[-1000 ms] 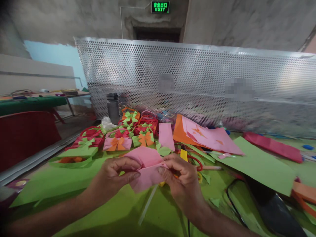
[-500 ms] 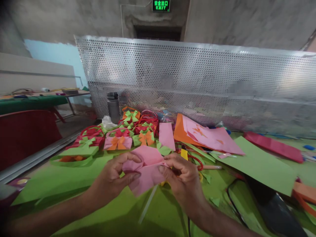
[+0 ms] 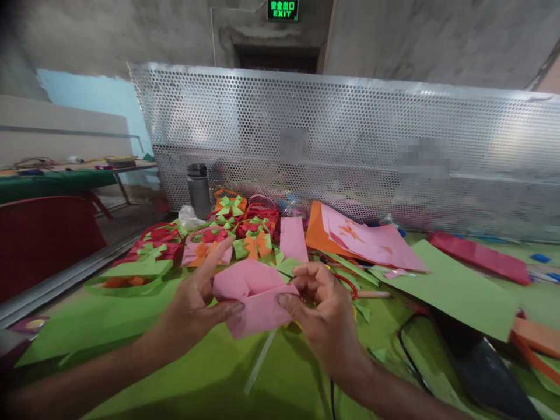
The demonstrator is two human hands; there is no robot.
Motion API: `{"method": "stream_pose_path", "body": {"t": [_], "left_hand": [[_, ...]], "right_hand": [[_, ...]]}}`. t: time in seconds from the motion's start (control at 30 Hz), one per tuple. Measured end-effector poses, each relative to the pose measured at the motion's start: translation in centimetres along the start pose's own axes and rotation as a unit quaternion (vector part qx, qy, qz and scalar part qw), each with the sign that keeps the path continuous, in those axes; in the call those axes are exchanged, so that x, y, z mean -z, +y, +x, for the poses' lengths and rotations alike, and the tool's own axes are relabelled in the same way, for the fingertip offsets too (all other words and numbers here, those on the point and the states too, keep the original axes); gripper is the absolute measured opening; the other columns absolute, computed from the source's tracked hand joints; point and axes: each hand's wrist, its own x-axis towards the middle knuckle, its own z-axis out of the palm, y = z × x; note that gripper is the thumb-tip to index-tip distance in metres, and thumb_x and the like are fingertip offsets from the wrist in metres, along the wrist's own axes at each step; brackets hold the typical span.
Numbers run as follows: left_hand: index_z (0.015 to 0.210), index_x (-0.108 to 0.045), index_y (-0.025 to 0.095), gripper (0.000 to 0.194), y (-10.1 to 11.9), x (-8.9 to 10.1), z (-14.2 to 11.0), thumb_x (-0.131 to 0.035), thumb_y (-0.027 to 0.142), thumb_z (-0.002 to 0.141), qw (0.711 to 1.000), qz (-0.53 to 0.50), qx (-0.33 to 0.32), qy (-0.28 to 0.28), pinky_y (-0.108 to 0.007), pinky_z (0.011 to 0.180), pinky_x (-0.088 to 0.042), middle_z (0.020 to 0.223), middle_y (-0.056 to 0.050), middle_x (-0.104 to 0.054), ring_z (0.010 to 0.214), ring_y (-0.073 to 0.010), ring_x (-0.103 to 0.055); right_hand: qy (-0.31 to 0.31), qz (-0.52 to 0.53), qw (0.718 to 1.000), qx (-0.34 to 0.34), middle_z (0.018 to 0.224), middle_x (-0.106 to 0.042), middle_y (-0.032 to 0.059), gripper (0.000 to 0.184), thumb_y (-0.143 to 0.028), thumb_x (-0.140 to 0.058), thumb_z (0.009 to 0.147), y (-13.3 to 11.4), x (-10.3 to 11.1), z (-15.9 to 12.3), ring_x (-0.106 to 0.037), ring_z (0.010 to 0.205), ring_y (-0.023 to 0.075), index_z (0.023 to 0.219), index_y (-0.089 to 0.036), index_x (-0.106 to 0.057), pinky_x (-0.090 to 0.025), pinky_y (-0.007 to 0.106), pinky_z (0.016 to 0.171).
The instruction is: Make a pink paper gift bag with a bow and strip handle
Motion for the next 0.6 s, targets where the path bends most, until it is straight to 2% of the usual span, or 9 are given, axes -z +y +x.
{"method": "stream_pose_path", "body": {"t": [0.07, 0.1, 0.23, 0.33, 0.5, 0.6], "left_hand": [[0.137, -0.026, 0.019, 0.091, 0.1, -0.1, 0.3, -0.073, 0.016, 0.060, 0.996, -0.060, 0.061, -0.021, -0.021, 0.056, -0.047, 0.086, -0.003, -0.067, 0.065, -0.0149, -0.060], [0.135, -0.032, 0.018, 0.088, 0.1, -0.2, 0.5, -0.074, 0.015, 0.058, 0.992, -0.091, 0.084, -0.026, -0.021, 0.056, -0.047, 0.087, -0.004, -0.067, 0.066, -0.0152, -0.060], [0.107, -0.061, 0.015, 0.054, 0.0, -0.5, 0.7, -0.076, 0.015, 0.055, 0.970, -0.201, 0.132, -0.039, -0.026, 0.064, -0.050, 0.088, -0.007, -0.068, 0.071, -0.0173, -0.062], [0.090, -0.067, 0.016, 0.033, -0.2, -0.7, 0.4, -0.076, 0.016, 0.057, 0.960, -0.230, 0.158, -0.036, -0.026, 0.062, -0.050, 0.080, -0.006, -0.069, 0.066, -0.0160, -0.062], [0.080, -0.070, 0.016, 0.028, -0.7, -1.2, -0.2, -0.078, 0.016, 0.053, 0.950, -0.247, 0.192, -0.020, -0.026, 0.061, -0.051, 0.077, -0.005, -0.070, 0.064, -0.0158, -0.063], [0.077, -0.071, 0.014, 0.024, -0.8, -1.6, -0.4, -0.078, 0.017, 0.054, 0.945, -0.259, 0.195, -0.034, -0.025, 0.061, -0.051, 0.073, -0.005, -0.070, 0.062, -0.0152, -0.063]], "right_hand": [[-0.013, 0.027, 0.999, -0.043, 0.073, -0.062, 0.0008, 0.038, -0.029, -0.074, 0.061, 0.1, -0.1, 0.1, -0.057, 0.063, 0.0127, 0.092, -0.018, -0.054, -0.047, 0.023, 0.055], [-0.032, 0.039, 0.997, -0.064, 0.077, -0.063, 0.0024, 0.039, -0.030, -0.074, 0.061, 0.2, -0.1, 0.2, -0.058, 0.066, 0.0134, 0.093, -0.017, -0.055, -0.047, 0.024, 0.058], [-0.135, 0.124, 0.976, -0.120, 0.084, -0.066, 0.0045, 0.034, -0.026, -0.074, 0.062, 0.4, -0.4, 0.3, -0.060, 0.074, 0.0157, 0.092, -0.016, -0.062, -0.048, 0.029, 0.068], [-0.178, 0.185, 0.956, -0.144, 0.077, -0.066, 0.0022, 0.032, -0.024, -0.075, 0.061, 0.3, -0.6, 0.2, -0.059, 0.071, 0.0147, 0.091, -0.017, -0.066, -0.047, 0.028, 0.069], [-0.149, 0.129, 0.967, -0.165, 0.056, -0.058, -0.0014, 0.019, -0.025, -0.078, 0.054, 0.1, -0.7, -0.2, -0.045, 0.049, 0.0071, 0.062, -0.012, -0.068, -0.037, 0.019, 0.047], [-0.138, 0.113, 0.972, -0.153, 0.052, -0.054, -0.0033, 0.017, -0.027, -0.077, 0.057, 0.1, -0.7, -0.4, -0.040, 0.047, 0.0053, 0.060, -0.013, -0.068, -0.033, 0.018, 0.045]]}}
